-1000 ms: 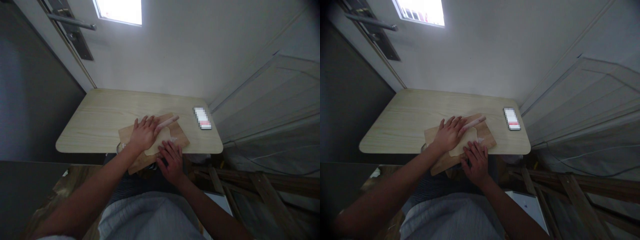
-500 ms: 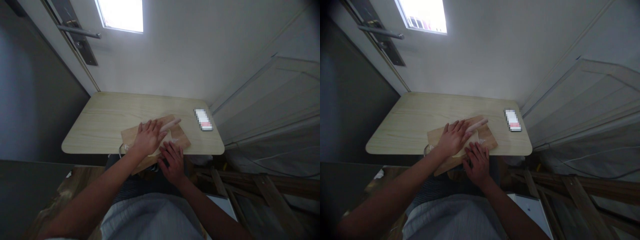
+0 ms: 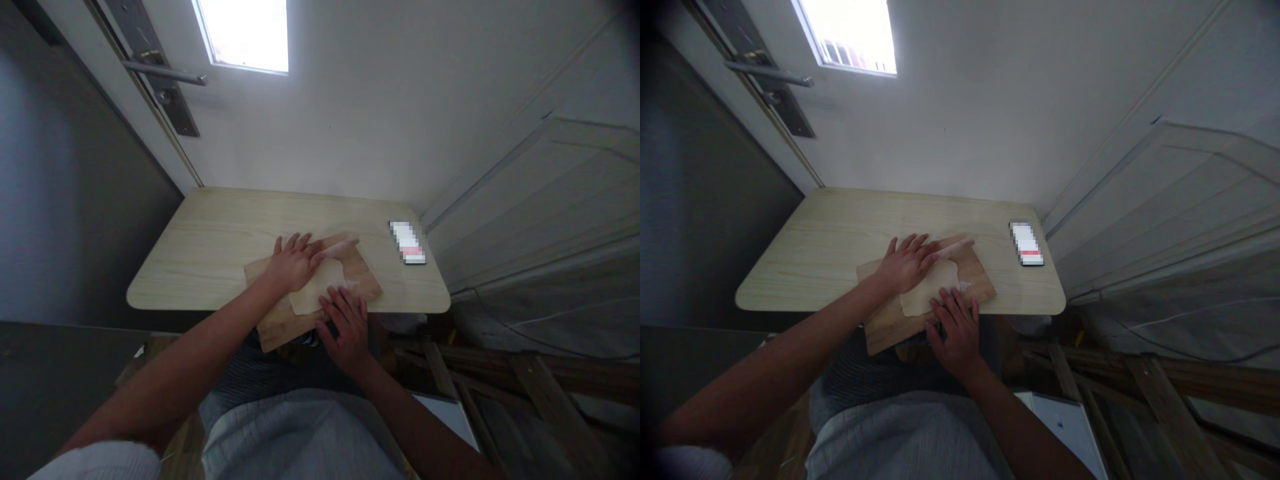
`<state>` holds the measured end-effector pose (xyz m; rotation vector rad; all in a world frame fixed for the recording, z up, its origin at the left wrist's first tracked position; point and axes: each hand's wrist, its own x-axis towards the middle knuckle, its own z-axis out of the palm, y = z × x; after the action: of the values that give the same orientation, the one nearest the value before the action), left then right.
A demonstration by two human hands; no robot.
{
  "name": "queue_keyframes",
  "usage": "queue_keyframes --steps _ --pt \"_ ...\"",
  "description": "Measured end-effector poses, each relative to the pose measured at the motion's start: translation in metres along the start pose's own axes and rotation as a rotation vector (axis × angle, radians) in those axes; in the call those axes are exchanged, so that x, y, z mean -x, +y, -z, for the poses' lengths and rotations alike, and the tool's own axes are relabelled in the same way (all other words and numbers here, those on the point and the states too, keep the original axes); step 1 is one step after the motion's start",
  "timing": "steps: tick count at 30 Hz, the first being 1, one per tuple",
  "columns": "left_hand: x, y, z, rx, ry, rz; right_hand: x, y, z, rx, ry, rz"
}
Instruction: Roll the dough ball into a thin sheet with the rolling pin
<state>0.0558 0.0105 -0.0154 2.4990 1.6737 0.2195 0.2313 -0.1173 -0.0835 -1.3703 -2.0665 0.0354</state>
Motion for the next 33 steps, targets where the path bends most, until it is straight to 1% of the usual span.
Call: queue_keyframes --steps 2,3,6,8,13,15,17,20,24,26,29,33 --pt "0.016 0.014 -0.001 0.007 0.05 -0.075 0.0 0.0 0.0 0.003 -0.004 0.001" --pt "0.022 0.018 -0.001 0.009 0.064 -0.09 0.0 0.0 0.0 0.005 -0.009 0.0" --pt "0.025 0.021 -0.002 0.014 0.065 -0.086 -0.001 0.001 0.001 0.003 -0.023 -0.004" --pt "0.016 0.013 -0.003 0.018 0.039 -0.071 -0.001 0.001 0.001 -0.001 -0.024 -0.005" --pt "-0.019 -0.017 -0.004 0.028 -0.052 -0.001 0.0 -0.001 0.0 -0.011 -0.015 -0.008" --pt "-0.028 -0.023 -0.003 0.018 -0.064 0.028 0.0 -0.002 0.0 -0.019 -0.013 -0.011" --pt "-0.03 -0.023 -0.003 0.007 -0.067 0.033 0.0 -0.002 0.0 -0.024 -0.01 -0.008" --pt "-0.02 -0.013 -0.004 0.0 -0.037 0.002 0.0 -0.001 0.0 -0.022 -0.012 -0.002" --pt "0.005 0.007 -0.004 0.014 0.043 -0.099 0.0 -0.002 0.0 -0.014 -0.018 -0.01" --pt "0.015 0.013 -0.003 0.02 0.06 -0.13 0.0 -0.002 0.0 -0.011 -0.021 -0.013" --pt "0.019 0.015 -0.002 0.024 0.063 -0.158 0.0 -0.002 0.0 -0.007 -0.027 -0.01" --pt "0.006 0.004 -0.005 0.025 0.059 -0.132 0.0 -0.001 -0.001 0.003 -0.024 -0.001"
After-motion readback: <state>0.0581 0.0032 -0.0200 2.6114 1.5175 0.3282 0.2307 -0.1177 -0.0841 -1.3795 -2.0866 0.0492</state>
